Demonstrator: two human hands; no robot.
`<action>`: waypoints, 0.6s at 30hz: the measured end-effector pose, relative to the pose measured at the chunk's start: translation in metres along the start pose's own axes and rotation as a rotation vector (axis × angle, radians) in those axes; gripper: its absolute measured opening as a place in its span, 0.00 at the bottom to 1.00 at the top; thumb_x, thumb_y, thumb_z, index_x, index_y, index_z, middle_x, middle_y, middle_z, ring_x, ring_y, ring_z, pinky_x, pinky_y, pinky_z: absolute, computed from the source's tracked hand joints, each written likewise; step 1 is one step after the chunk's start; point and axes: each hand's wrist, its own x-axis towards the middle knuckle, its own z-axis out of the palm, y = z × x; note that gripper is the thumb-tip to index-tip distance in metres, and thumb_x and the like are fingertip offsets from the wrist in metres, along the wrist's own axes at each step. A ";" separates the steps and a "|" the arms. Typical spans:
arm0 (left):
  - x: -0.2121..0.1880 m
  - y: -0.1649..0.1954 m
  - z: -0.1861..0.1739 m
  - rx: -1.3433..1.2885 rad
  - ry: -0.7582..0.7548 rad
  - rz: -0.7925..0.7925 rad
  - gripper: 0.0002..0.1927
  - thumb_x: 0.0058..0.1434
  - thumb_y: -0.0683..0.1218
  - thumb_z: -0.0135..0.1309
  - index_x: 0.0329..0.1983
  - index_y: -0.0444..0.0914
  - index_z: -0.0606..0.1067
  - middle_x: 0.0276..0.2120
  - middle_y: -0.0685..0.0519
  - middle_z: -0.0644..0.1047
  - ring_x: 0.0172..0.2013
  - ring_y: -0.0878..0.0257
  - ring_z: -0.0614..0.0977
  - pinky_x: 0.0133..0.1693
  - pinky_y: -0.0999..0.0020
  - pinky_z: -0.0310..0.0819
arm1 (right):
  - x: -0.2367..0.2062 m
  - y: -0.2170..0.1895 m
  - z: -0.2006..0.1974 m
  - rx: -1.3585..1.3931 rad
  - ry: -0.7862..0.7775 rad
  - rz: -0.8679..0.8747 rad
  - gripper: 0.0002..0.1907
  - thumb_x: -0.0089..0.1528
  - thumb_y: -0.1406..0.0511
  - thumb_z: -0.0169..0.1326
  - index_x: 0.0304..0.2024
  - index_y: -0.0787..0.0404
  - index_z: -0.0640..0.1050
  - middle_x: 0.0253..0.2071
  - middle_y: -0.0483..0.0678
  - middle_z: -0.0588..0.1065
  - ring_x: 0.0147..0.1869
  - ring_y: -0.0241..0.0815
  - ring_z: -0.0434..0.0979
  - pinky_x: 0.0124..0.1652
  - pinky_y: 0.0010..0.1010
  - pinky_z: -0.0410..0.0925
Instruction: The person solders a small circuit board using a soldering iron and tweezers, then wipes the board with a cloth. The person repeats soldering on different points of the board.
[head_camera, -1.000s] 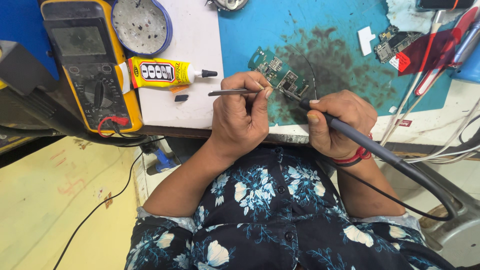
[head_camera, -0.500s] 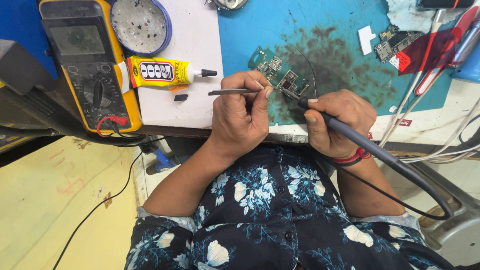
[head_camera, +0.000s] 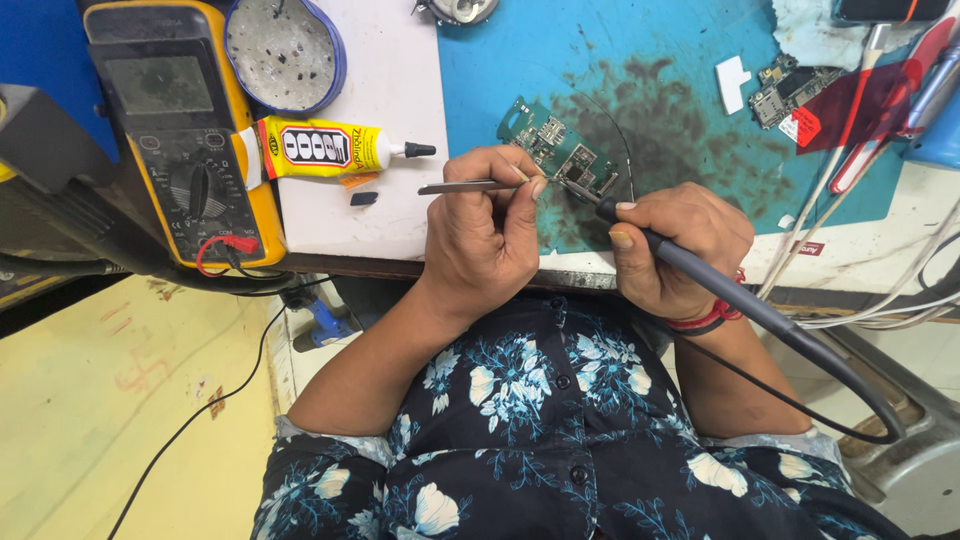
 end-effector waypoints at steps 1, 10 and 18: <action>0.000 0.000 0.000 0.003 0.001 0.001 0.15 0.74 0.33 0.51 0.54 0.36 0.58 0.43 0.47 0.77 0.24 0.73 0.77 0.26 0.78 0.70 | 0.000 0.000 0.000 0.005 0.008 0.008 0.09 0.70 0.66 0.61 0.43 0.63 0.74 0.30 0.49 0.76 0.32 0.46 0.79 0.32 0.31 0.69; 0.000 -0.001 0.000 0.015 -0.004 0.000 0.15 0.74 0.32 0.51 0.53 0.36 0.59 0.43 0.47 0.77 0.24 0.73 0.77 0.26 0.78 0.70 | -0.001 0.000 0.000 0.005 0.004 0.008 0.08 0.70 0.66 0.60 0.43 0.63 0.74 0.31 0.50 0.76 0.32 0.45 0.79 0.32 0.31 0.69; 0.001 -0.001 0.000 0.013 -0.010 -0.001 0.15 0.74 0.32 0.51 0.53 0.36 0.59 0.42 0.47 0.77 0.25 0.72 0.76 0.25 0.78 0.69 | -0.002 -0.001 -0.001 0.021 0.016 0.042 0.07 0.69 0.67 0.60 0.42 0.63 0.74 0.31 0.50 0.77 0.33 0.46 0.78 0.32 0.30 0.69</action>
